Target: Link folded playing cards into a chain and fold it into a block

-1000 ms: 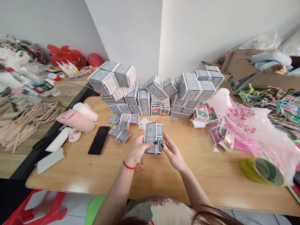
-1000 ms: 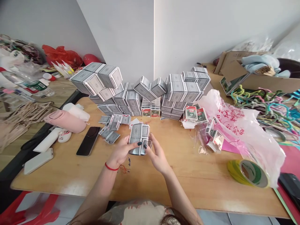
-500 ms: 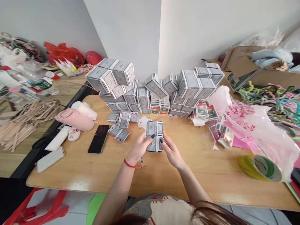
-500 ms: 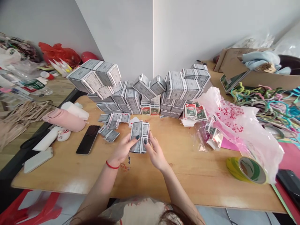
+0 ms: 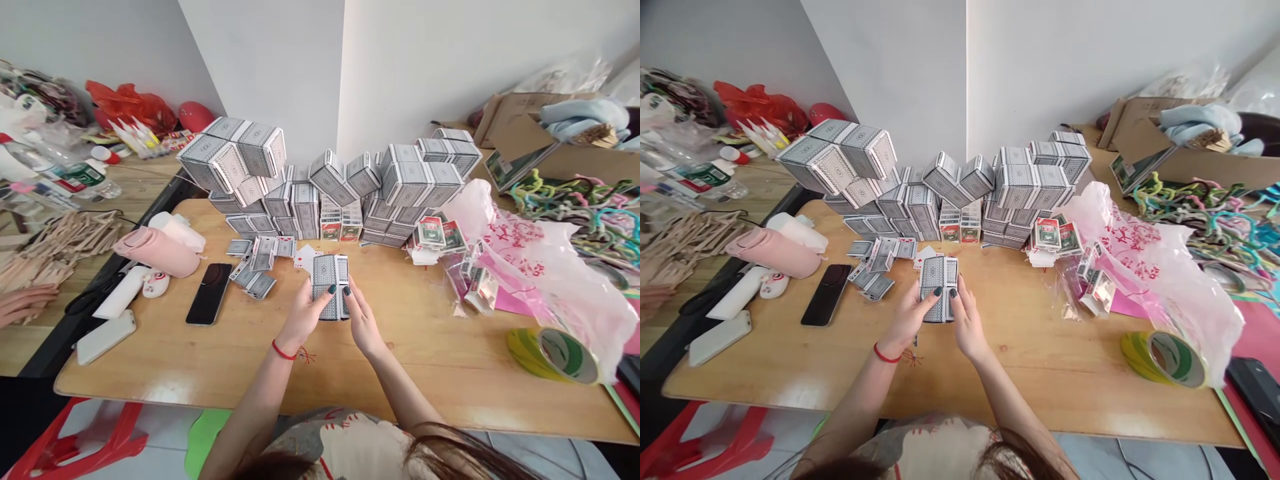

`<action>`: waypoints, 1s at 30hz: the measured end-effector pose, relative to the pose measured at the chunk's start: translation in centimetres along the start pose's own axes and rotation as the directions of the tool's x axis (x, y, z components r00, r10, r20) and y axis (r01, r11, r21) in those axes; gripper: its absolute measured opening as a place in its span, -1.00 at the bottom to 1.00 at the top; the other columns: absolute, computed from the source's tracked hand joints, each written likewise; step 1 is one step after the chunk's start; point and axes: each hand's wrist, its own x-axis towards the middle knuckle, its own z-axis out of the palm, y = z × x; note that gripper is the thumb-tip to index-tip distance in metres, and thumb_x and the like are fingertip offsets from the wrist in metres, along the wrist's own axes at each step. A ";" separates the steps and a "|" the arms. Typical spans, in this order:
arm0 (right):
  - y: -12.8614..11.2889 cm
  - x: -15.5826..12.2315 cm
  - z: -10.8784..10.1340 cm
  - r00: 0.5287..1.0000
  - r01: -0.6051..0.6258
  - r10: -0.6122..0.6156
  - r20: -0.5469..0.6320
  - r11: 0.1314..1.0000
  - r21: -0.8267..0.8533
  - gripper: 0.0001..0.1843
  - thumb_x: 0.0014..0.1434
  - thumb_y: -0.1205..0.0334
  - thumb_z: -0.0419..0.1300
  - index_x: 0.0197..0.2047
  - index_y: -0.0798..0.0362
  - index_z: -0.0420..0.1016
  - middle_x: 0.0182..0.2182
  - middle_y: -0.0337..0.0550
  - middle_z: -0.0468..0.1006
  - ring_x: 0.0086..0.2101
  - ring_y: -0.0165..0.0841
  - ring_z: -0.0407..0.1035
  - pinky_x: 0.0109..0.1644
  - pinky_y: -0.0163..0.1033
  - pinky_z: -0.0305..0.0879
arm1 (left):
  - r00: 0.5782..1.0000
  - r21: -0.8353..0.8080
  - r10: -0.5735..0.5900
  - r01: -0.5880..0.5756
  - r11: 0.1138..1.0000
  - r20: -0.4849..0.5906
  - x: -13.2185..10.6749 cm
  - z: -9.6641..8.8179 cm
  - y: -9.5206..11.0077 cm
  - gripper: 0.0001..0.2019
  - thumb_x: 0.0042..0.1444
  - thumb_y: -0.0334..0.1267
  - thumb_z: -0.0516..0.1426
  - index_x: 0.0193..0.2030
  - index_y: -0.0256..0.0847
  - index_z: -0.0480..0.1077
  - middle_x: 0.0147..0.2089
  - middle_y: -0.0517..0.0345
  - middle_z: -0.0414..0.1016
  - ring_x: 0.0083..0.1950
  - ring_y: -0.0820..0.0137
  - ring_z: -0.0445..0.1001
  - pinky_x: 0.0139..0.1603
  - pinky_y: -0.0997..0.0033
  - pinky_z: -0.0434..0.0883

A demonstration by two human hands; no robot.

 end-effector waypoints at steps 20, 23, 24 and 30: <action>-0.1 -0.2 0.7 0.994 -0.051 0.059 -0.095 0.996 0.079 -0.43 0.19 -0.06 -0.17 0.23 -0.07 0.01 0.20 -0.26 0.10 0.20 -0.29 -0.09 0.25 -0.06 -0.15 | 0.995 0.068 0.098 -0.099 0.993 0.027 0.1 0.1 -1.5 -0.54 -0.05 -0.25 0.19 0.02 -0.22 0.21 0.02 -0.05 0.39 0.03 0.23 0.37 0.03 0.16 0.31; -0.2 -0.2 0.7 0.994 -0.048 0.054 -0.096 0.997 0.061 -0.43 0.19 -0.06 -0.16 0.23 -0.05 0.02 0.20 -0.24 0.10 0.19 -0.28 -0.07 0.25 -0.07 -0.16 | 0.996 0.045 0.091 -0.091 0.995 0.000 0.0 0.3 -1.3 -0.57 -0.04 -0.24 0.18 0.00 -0.22 0.23 0.01 -0.03 0.40 0.03 0.23 0.37 0.04 0.18 0.30; -0.2 -0.2 0.7 0.994 -0.040 0.045 -0.096 0.998 0.053 -0.43 0.19 -0.06 -0.16 0.23 -0.05 0.03 0.20 -0.23 0.11 0.19 -0.28 -0.06 0.25 -0.07 -0.15 | 0.996 0.030 0.084 -0.083 0.996 -0.008 0.0 0.4 -1.2 -0.58 -0.04 -0.24 0.18 -0.01 -0.23 0.24 0.00 -0.03 0.41 0.02 0.23 0.37 0.03 0.19 0.30; -0.5 -0.1 0.5 0.999 -0.010 0.010 -0.051 1.000 -0.005 -0.43 0.21 -0.06 -0.21 0.24 -0.04 0.00 0.19 -0.19 0.12 0.17 -0.28 -0.03 0.24 -0.05 -0.12 | 0.997 -0.062 0.050 -0.054 0.997 -0.065 -0.2 0.6 -1.2 -0.68 0.01 -0.19 0.13 -0.08 -0.23 0.31 -0.02 0.02 0.43 0.02 0.24 0.37 0.01 0.25 0.30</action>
